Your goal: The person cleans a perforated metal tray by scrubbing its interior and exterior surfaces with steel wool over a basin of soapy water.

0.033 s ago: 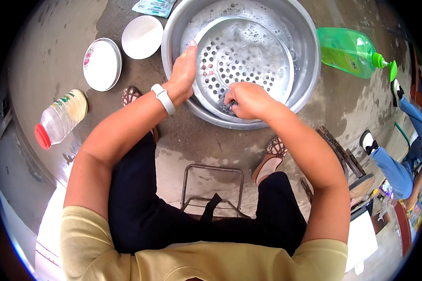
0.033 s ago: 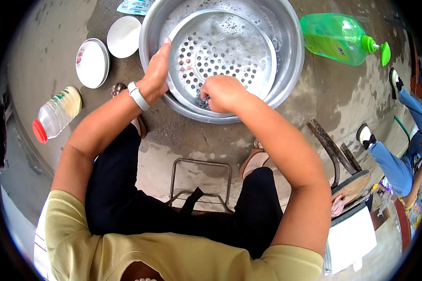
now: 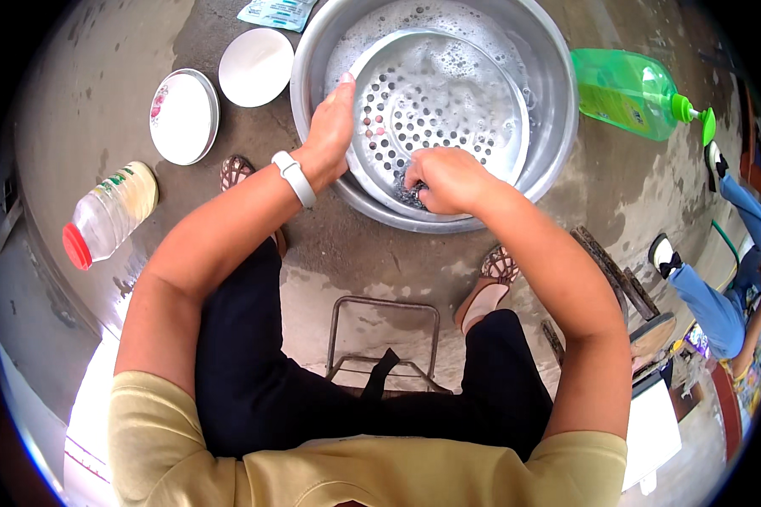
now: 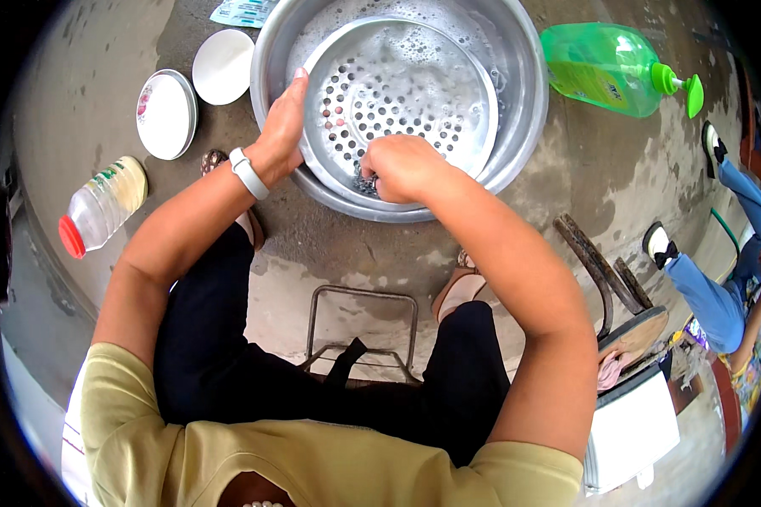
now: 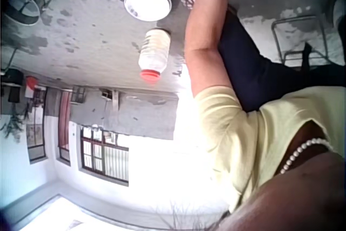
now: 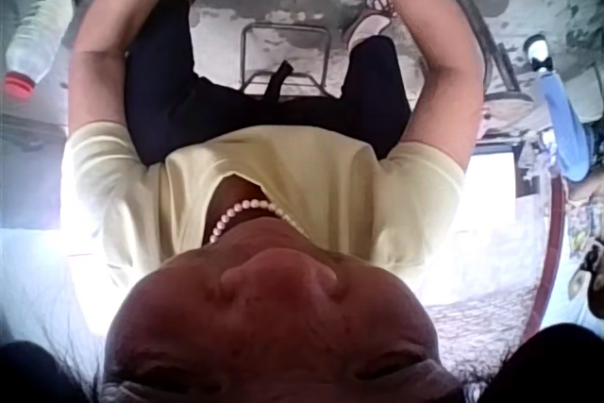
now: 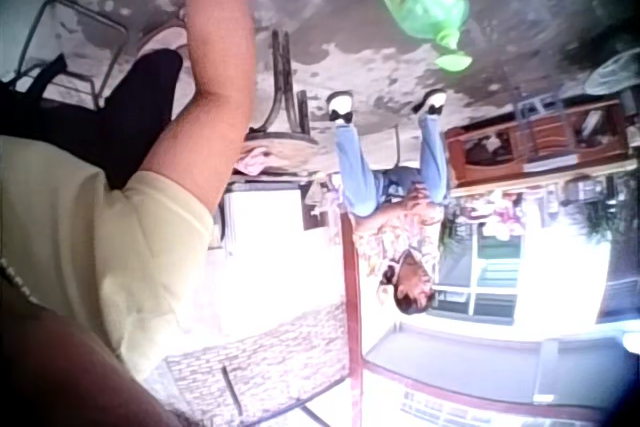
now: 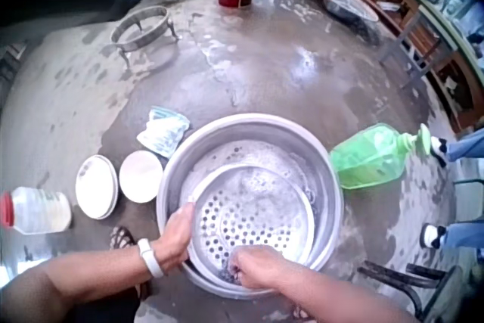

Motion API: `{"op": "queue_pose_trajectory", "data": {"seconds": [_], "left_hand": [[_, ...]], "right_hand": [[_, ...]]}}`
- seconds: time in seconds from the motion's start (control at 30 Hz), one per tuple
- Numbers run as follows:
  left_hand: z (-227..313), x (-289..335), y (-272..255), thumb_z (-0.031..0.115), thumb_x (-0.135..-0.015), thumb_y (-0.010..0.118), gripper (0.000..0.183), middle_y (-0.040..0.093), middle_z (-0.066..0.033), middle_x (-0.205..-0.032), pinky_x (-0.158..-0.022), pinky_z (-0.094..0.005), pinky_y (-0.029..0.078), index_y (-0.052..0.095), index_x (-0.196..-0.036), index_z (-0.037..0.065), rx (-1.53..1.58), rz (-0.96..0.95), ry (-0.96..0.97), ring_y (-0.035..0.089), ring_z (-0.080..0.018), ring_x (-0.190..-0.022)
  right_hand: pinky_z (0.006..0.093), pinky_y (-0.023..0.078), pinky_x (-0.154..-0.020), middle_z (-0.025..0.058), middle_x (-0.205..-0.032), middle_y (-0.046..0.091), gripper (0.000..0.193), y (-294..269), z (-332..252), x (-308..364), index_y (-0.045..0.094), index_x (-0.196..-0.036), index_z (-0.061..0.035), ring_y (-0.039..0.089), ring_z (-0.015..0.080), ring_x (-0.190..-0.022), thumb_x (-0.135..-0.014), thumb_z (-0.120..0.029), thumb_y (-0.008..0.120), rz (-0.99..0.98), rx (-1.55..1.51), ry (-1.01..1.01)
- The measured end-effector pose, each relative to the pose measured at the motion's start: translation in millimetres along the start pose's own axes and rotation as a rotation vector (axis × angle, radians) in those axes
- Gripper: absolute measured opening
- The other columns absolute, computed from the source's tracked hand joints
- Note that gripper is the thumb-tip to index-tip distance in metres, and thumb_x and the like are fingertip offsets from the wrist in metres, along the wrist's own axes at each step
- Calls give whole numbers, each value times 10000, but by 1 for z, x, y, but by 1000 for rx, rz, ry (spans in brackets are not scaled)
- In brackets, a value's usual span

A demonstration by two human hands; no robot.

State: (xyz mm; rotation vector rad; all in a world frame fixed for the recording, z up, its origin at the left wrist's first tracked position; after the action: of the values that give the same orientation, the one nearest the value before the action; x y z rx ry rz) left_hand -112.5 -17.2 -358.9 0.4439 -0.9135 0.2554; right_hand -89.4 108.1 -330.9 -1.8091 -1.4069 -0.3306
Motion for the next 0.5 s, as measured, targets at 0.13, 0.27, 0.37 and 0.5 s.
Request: {"op": "queue_pose_trajectory", "data": {"seconds": [0.13,0.27,0.37,0.5], "left_hand": [[1,4,3,421,-979,340,518,567,-139,-1138,-850,-356,498,448,-1255,-5,45,19,-83,591,-222,-986],[-1,1,4,448,-971,347,536,574,-139,-1128,-868,-357,482,451,-1255,5,80,-40,-99,583,-227,-1000],[0,-1,-8,485,-960,352,571,538,-143,-1190,-915,-368,437,432,-1276,17,-46,78,-92,543,-217,-1055],[-13,-2,-7,520,-939,385,583,546,-125,-1194,-942,-393,441,414,-1303,65,32,-5,-98,553,-231,-1052]], "right_hand": [[390,480,-724,87,-834,595,177,-11,-26,-9,669,-837,-95,593,290,-831,-668,-74,622,92,62,-206],[386,477,-713,88,-845,593,172,-21,-17,-25,660,-838,-76,591,300,-793,-671,-109,636,540,-316,-150],[378,486,-757,105,-911,612,207,-32,-18,-45,657,-887,-94,603,297,-853,-689,-154,651,676,-278,44],[410,494,-775,119,-958,625,237,-72,15,-60,641,-925,-103,617,315,-874,-721,-223,657,902,-221,376]]}}
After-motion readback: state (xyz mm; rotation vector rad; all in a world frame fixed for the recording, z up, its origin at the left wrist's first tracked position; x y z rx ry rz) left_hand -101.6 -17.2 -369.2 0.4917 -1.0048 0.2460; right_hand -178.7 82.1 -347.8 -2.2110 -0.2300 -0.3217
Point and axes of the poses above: each hand's wrist, its own x-axis away from the middle knuckle, its own y-axis out of the palm, z = x × y, the point moved 9 cm from there along -x, towards the middle knuckle
